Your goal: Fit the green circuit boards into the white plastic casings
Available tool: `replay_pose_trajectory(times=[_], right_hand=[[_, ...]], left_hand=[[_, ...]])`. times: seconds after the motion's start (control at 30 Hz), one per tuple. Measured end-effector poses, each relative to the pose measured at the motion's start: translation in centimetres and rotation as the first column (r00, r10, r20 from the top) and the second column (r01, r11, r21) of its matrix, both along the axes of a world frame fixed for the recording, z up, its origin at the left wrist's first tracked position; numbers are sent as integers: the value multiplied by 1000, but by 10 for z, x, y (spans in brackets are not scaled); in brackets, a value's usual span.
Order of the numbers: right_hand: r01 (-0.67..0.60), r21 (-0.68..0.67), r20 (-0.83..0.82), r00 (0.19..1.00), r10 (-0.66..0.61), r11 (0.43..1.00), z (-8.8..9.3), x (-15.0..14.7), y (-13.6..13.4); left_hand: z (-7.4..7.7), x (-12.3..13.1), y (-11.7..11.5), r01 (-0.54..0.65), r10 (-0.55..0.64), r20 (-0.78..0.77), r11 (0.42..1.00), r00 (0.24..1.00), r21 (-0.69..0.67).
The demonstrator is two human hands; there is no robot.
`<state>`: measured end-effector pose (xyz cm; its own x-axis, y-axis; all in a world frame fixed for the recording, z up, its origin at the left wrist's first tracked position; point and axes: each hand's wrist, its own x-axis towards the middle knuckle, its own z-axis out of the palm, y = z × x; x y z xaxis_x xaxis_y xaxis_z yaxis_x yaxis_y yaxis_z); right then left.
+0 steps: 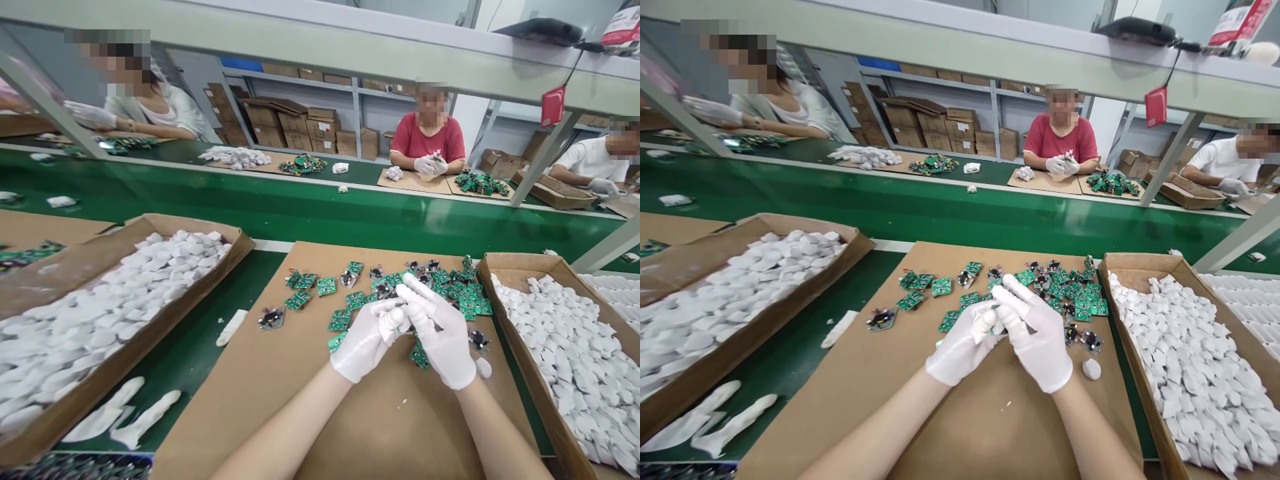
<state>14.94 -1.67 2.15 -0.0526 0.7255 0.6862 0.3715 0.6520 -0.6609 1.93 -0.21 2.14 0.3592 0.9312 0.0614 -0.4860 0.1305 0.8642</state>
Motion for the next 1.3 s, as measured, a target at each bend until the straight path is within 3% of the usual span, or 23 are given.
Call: replay_pose_trajectory(times=[0.13, 0.37, 0.63, 0.9, 1.03, 1.17, 1.3], right_hand=[[-54, 39, 29, 998, 53, 998, -2, 0, 5], [-196, -14, 64, 978, 197, 980, 0, 8, 6], [-158, 127, 135, 981, 141, 979, -7, 7, 6], [-141, 110, 288, 952, 104, 984, -7, 9, 8], [-171, -33, 71, 982, 173, 985, -2, 11, 3], [-142, -230, -262, 962, 79, 963, 5, 21, 4], [-153, -286, -264, 961, 76, 946, 7, 26, 8]], left_hand=[[-2, 0, 0, -69, 68, -63, 997, 996, -24], [-6, 0, 1, -9, 9, 4, 999, 1000, 48], [6, -3, -2, -25, 44, -146, 991, 988, 128], [-11, -3, 0, -12, 11, 29, 999, 1000, 43], [-16, -4, 2, 57, -60, 106, 998, 993, 25], [-15, -6, 8, 118, -91, 197, 984, 976, -131], [-15, -6, 9, 130, -69, 258, 965, 964, -227]])
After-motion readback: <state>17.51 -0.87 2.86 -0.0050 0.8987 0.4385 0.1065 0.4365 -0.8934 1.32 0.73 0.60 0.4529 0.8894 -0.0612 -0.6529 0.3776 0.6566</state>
